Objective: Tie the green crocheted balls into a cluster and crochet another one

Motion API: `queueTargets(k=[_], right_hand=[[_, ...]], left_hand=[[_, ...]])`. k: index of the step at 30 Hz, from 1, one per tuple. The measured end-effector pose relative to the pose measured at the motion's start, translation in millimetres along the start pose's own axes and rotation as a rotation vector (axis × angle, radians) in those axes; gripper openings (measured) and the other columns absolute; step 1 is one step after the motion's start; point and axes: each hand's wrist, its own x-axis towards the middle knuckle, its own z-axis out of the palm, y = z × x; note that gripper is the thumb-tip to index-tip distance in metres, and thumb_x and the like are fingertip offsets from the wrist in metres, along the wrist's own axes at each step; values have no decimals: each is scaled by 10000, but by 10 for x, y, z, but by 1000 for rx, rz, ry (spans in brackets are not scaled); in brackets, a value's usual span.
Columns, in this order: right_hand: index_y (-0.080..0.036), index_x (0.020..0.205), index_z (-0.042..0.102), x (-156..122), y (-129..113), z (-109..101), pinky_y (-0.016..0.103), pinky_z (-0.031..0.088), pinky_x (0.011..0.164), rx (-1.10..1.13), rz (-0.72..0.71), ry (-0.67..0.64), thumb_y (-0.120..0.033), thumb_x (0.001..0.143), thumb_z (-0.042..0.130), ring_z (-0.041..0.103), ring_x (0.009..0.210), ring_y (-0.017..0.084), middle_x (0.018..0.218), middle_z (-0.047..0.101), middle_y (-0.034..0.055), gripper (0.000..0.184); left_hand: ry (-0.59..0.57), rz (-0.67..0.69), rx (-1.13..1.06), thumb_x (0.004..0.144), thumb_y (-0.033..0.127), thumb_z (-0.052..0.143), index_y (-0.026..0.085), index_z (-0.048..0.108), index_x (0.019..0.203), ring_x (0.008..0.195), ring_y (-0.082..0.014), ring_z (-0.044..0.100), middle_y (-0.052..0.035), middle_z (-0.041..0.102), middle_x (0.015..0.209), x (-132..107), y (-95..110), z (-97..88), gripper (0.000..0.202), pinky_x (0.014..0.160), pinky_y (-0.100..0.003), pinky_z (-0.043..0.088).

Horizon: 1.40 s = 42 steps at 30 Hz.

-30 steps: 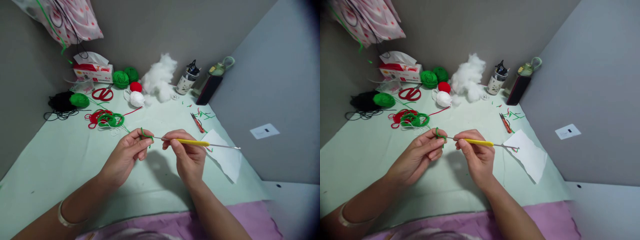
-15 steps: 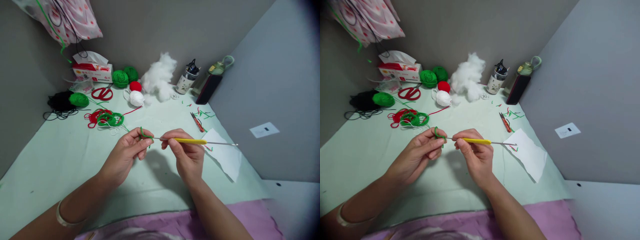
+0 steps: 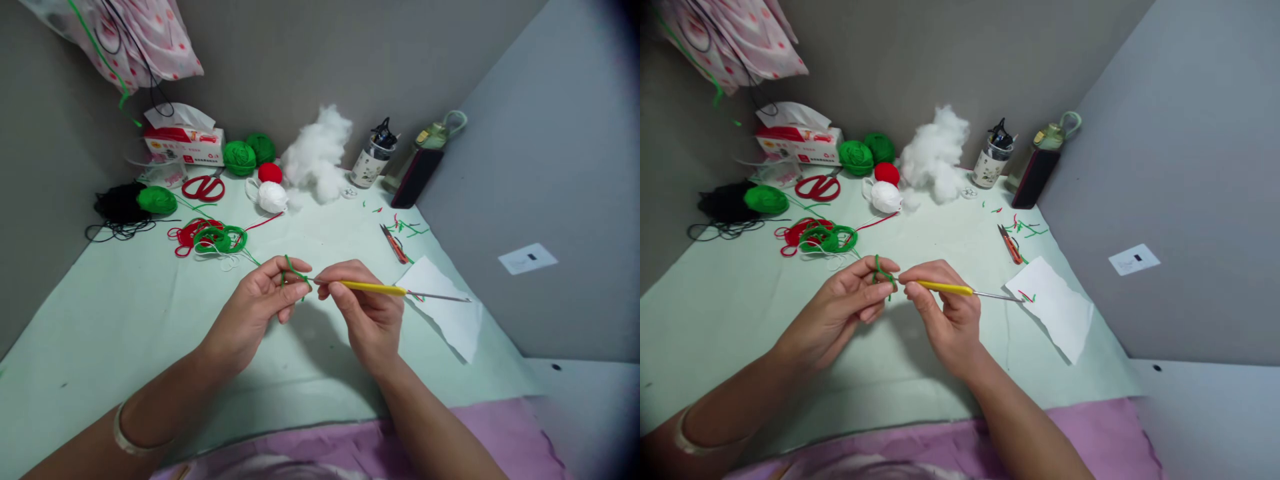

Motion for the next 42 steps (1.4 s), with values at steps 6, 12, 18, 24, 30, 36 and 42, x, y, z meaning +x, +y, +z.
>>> queueTargets(k=[6, 12, 18, 24, 30, 36, 42], right_hand=[[-246, 1058, 766, 1, 30, 14, 358, 585, 759, -47, -13, -47, -123, 975, 645, 704, 856, 185, 939, 742, 45, 192], [-328, 1313, 706, -141, 110, 30, 361, 611, 776, -594, -403, -78, -92, 955, 629, 713, 973, 218, 1111, 749, 84, 436], [-281, 1110, 774, -47, 45, 28, 357, 611, 730, -105, -100, 50, -154, 988, 618, 726, 842, 196, 979, 766, 59, 236], [-214, 902, 764, 102, 42, -38, 295, 581, 586, 336, 243, 104, -297, 981, 656, 659, 633, 142, 803, 696, 24, 157], [-319, 1140, 787, -75, 77, 46, 378, 604, 784, -352, -142, -27, -155, 951, 663, 707, 920, 217, 1040, 748, 70, 279], [-266, 1044, 781, -9, 53, -16, 361, 583, 729, -131, -57, 84, -178, 987, 620, 694, 837, 198, 926, 743, 57, 192], [-217, 899, 767, 106, 75, -43, 318, 577, 642, 293, 272, 62, -353, 951, 698, 652, 684, 154, 865, 720, 41, 160]], left_hand=[[-15, 4, -32, 835, 195, 830, 266, 544, 1468, 560, -44, 436, 54, 620, 805, -14, 6, 10, 698, 500, -182, 326], [8, -17, -156, 800, 184, 859, 220, 565, 1447, 517, -33, 426, 64, 603, 753, -28, -16, 40, 712, 491, -172, 339], [-122, -145, -306, 833, 145, 830, 199, 667, 1351, 480, 7, 341, 58, 559, 746, -1, 55, 8, 546, 457, -139, 287], [-115, -53, -238, 847, 142, 814, 208, 726, 1284, 511, 9, 339, 49, 545, 795, 1, 98, -35, 451, 472, -135, 300], [66, 72, -70, 835, 174, 832, 265, 663, 1364, 569, -37, 432, 53, 587, 783, -53, -47, 74, 563, 514, -163, 343], [-20, -91, -239, 815, 177, 837, 182, 713, 1285, 491, -16, 317, 62, 509, 718, -19, 11, 68, 486, 469, -177, 293], [-10, -5, -193, 807, 183, 841, 212, 786, 1151, 541, -29, 349, 33, 541, 777, -12, 39, 26, 350, 478, -169, 308]])
